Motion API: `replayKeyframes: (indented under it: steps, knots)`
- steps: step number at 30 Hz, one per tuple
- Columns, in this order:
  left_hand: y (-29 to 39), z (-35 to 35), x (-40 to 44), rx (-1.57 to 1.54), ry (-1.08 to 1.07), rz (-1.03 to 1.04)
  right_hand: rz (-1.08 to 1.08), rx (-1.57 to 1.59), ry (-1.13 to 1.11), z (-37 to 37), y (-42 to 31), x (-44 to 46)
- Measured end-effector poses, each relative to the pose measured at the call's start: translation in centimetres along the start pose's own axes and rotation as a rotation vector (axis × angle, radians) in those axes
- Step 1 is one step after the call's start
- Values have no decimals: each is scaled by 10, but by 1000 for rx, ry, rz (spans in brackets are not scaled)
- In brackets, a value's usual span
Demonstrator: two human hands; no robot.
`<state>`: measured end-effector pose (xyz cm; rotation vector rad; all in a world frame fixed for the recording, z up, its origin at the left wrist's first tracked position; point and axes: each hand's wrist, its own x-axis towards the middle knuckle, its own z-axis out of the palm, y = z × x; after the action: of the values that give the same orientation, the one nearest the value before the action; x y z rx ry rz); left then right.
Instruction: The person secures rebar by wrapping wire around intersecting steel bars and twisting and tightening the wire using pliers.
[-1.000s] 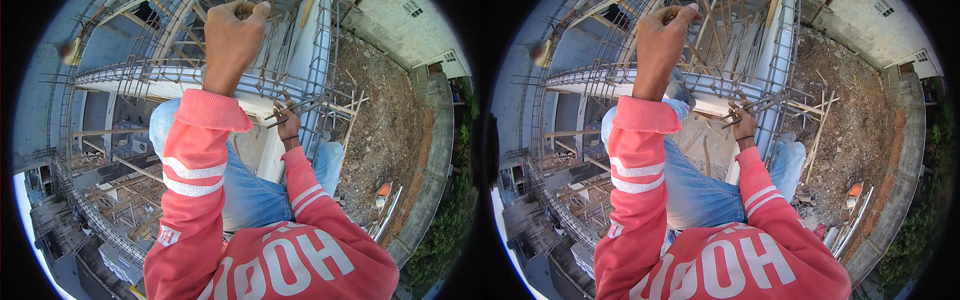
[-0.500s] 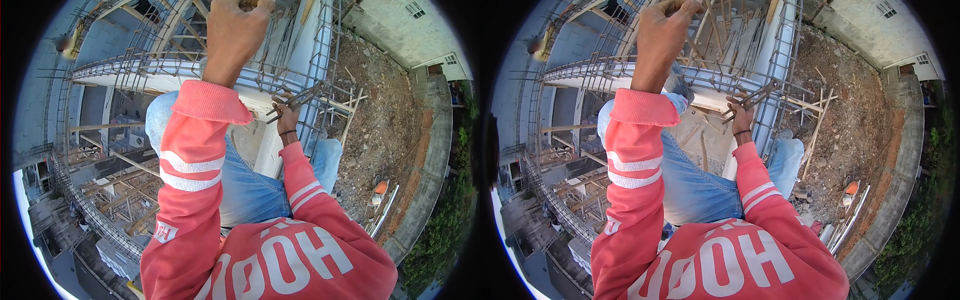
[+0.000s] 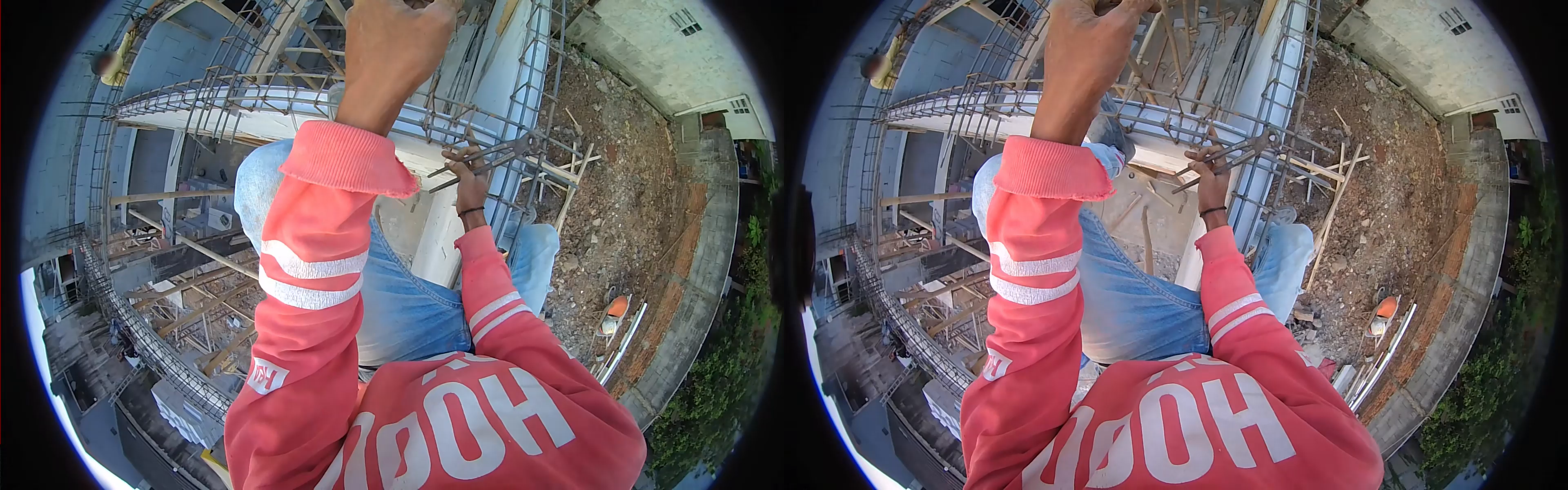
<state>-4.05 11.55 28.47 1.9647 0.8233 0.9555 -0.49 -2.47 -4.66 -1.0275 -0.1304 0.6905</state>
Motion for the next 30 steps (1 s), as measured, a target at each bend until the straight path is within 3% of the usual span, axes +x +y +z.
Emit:
replayKeyframes:
  steps: [2,3,5,6,7,9,11,13,15,17,18,20,23,25,27,28,30]
  knots:
    - [-2,0,0,9,10,14,-209,-440,-46,-12,25,2]
    - [-2,1,0,17,20,32,-212,-440,-45,-3,18,-5]
    - [-1,1,0,5,14,24,-394,-1202,50,29,-18,-26]
    - [-1,1,0,-3,7,10,-239,-1330,-3,37,-33,-30]
    - [-1,0,-1,-2,11,12,-244,-1330,-6,43,-45,-32]
    - [0,0,-1,8,49,40,-237,-1640,-103,50,-63,-33]
    - [0,-3,-2,-5,33,32,-227,-1651,-173,41,-68,-20]
    - [0,-5,3,-19,27,30,-220,-1457,-135,37,-72,-1]
    - [-2,-5,3,-5,49,23,-328,-1484,-188,36,-75,36]
    - [-1,-6,1,-11,47,26,203,-705,-178,49,-88,59]
    - [0,-7,2,-16,47,37,201,-707,-178,50,-91,70]
    - [-2,-4,2,-27,50,52,555,-401,-265,43,-100,86]
    - [-3,-6,2,-49,62,48,683,-420,-291,26,-113,106]
    - [-5,-7,4,-64,76,20,632,-536,-354,28,-131,94]
    - [-6,-7,3,-40,109,59,288,-859,-181,24,-137,85]
    - [-4,-7,2,-42,108,50,240,-1035,-181,16,-137,97]
    - [4,-7,1,57,81,5,189,-1004,-184,10,-132,105]
